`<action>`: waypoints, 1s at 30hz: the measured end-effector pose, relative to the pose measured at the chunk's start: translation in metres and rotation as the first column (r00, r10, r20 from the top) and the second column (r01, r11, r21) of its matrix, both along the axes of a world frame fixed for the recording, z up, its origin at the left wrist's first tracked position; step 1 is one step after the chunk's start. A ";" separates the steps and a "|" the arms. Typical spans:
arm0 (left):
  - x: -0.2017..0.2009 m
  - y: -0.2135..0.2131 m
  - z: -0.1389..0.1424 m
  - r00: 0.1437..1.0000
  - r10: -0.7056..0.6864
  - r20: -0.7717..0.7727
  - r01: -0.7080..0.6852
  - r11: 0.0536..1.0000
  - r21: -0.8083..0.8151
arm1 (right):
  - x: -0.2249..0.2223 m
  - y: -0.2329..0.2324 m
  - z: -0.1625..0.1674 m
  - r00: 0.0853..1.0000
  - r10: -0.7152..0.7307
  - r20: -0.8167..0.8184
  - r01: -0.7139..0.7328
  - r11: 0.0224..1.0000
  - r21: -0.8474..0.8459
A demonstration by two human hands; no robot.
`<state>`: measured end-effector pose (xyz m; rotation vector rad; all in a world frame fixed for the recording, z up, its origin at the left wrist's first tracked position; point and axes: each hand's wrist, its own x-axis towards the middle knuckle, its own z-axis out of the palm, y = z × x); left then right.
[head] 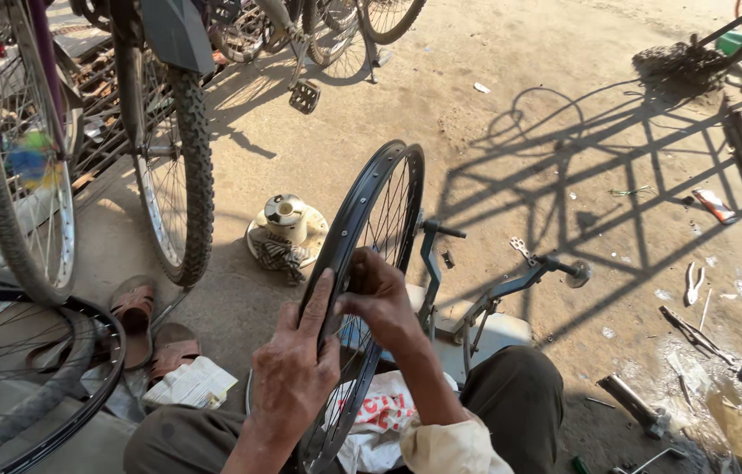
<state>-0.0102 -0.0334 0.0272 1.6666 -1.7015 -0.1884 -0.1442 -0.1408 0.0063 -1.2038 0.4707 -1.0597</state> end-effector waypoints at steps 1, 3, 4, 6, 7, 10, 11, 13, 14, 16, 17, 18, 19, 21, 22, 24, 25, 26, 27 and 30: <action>0.000 0.000 0.000 1.000 0.009 -0.003 -0.009 1.000 0.004 | 0.008 0.005 -0.003 0.978 -0.170 -0.116 0.141 0.963 -0.228; 0.000 0.003 -0.002 1.000 0.030 -0.001 -0.030 0.999 0.031 | 0.018 0.012 -0.008 0.877 -0.415 -0.243 0.255 0.829 -0.497; 0.000 0.004 -0.003 0.999 0.046 0.016 -0.047 0.998 0.045 | 0.020 0.014 -0.011 0.830 -0.476 -0.291 0.266 0.796 -0.544; -0.001 0.005 -0.005 0.996 0.079 0.048 -0.082 0.994 0.072 | 0.022 0.013 -0.016 0.802 -0.505 -0.319 0.250 0.769 -0.588; -0.001 0.004 -0.006 0.996 0.072 0.054 -0.076 0.993 0.086 | 0.021 0.009 -0.018 0.830 -0.469 -0.301 0.225 0.776 -0.589; -0.001 0.002 -0.009 0.997 0.059 0.040 -0.064 0.986 0.152 | 0.014 0.006 -0.025 0.935 -0.306 -0.182 0.229 0.908 -0.351; -0.001 0.003 -0.011 0.998 0.060 0.016 -0.062 0.980 0.189 | 0.012 0.008 -0.028 0.962 -0.248 -0.115 0.218 0.951 -0.221; -0.002 0.003 -0.016 0.997 0.043 -0.061 -0.031 0.984 0.178 | 0.006 0.011 -0.034 0.975 -0.213 0.057 0.220 0.961 -0.166; -0.003 0.004 -0.019 0.993 0.015 -0.114 -0.001 0.992 0.129 | 0.005 0.012 -0.036 0.970 -0.198 0.143 0.218 0.966 -0.138; -0.008 0.011 -0.027 0.992 -0.035 -0.124 0.034 0.999 -0.011 | 0.003 0.014 -0.040 0.934 -0.316 0.170 0.332 0.940 -0.078; -0.012 0.018 -0.032 0.995 -0.051 -0.084 0.043 0.994 -0.104 | 0.002 0.013 -0.041 0.910 -0.373 0.182 0.388 0.921 -0.049; -0.015 0.020 -0.036 0.997 -0.065 -0.036 0.057 0.978 -0.200 | 0.000 0.012 -0.041 0.894 -0.420 0.155 0.431 0.901 -0.051; -0.018 0.022 -0.039 0.998 -0.052 -0.046 0.045 0.989 -0.141 | -0.002 0.011 -0.040 0.875 -0.467 0.127 0.476 0.878 -0.049; -0.023 0.027 -0.042 0.997 -0.013 -0.070 0.013 1.000 -0.007 | -0.010 0.014 -0.036 0.830 -0.553 0.078 0.557 0.829 -0.045; -0.024 0.028 -0.042 0.996 0.005 -0.088 -0.004 1.000 0.015 | -0.015 0.015 -0.034 0.805 -0.591 0.060 0.593 0.804 -0.046; -0.023 0.023 -0.038 0.992 0.052 -0.118 -0.046 0.997 0.057 | -0.025 0.016 -0.030 0.816 -0.573 0.076 0.575 0.818 -0.018; -0.022 0.020 -0.035 0.992 0.026 -0.126 -0.019 0.998 0.054 | -0.030 0.017 -0.029 0.849 -0.516 0.111 0.517 0.856 0.020; -0.020 0.019 -0.031 0.991 0.003 -0.131 0.005 0.998 0.065 | -0.031 0.019 -0.030 0.877 -0.457 0.145 0.452 0.889 0.068; -0.017 0.016 -0.026 0.991 -0.021 -0.134 0.032 0.997 0.077 | -0.031 0.019 -0.031 0.897 -0.426 0.116 0.423 0.905 0.052; -0.017 0.008 -0.010 0.991 -0.039 -0.127 0.040 0.999 0.001 | -0.022 0.017 -0.039 0.925 -0.377 0.053 0.377 0.926 0.022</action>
